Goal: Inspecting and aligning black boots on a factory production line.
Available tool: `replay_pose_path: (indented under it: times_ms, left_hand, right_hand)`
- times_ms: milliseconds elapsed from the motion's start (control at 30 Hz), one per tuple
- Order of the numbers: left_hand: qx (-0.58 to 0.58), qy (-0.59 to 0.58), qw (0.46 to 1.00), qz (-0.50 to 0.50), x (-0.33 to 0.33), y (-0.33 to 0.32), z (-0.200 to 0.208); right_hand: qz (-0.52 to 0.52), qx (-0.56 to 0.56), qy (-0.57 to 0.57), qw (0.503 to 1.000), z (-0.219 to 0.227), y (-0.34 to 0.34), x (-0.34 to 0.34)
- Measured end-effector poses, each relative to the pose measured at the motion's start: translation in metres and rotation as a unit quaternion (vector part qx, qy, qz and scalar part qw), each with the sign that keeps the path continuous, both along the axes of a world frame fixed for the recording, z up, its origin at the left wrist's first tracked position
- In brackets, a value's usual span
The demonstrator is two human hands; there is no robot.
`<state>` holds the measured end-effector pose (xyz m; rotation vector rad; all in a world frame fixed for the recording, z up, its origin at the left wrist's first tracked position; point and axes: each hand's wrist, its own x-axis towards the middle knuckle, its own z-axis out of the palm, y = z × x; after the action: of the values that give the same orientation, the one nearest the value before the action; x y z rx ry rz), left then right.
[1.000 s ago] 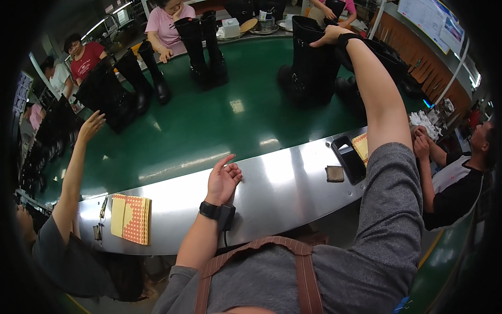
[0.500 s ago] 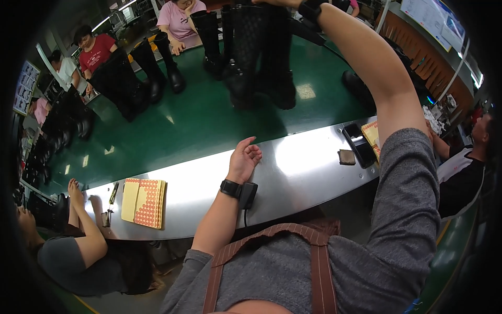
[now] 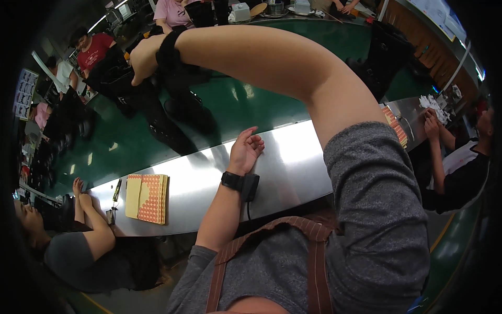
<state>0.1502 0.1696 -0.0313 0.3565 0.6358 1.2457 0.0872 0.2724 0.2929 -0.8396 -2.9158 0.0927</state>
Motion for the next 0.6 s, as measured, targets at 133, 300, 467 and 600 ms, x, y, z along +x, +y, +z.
replay_pose_path:
  times_ms: [133, 300, 467, 600]
  left_hand:
    - [0.003, 0.011, 1.000, 0.002, 0.001, 0.000, -0.001]
    - [-0.005, 0.015, 1.000, 0.010, 0.000, -0.001, -0.004]
    - [0.001, 0.017, 1.000, -0.005, -0.001, 0.000, -0.005]
    - [-0.005, 0.016, 1.000, 0.004, 0.000, -0.002, 0.003]
  right_hand:
    - [-0.029, -0.117, 0.025, 0.992, 0.039, 0.025, 0.031]
    - [-0.145, 0.134, 0.109, 0.974, 0.054, 0.096, 0.177]
    - [-0.415, 0.266, -0.053, 0.868, 0.011, 0.138, 0.380]
    - [-0.596, 0.292, -0.036, 0.747, -0.006, 0.138, 0.515]
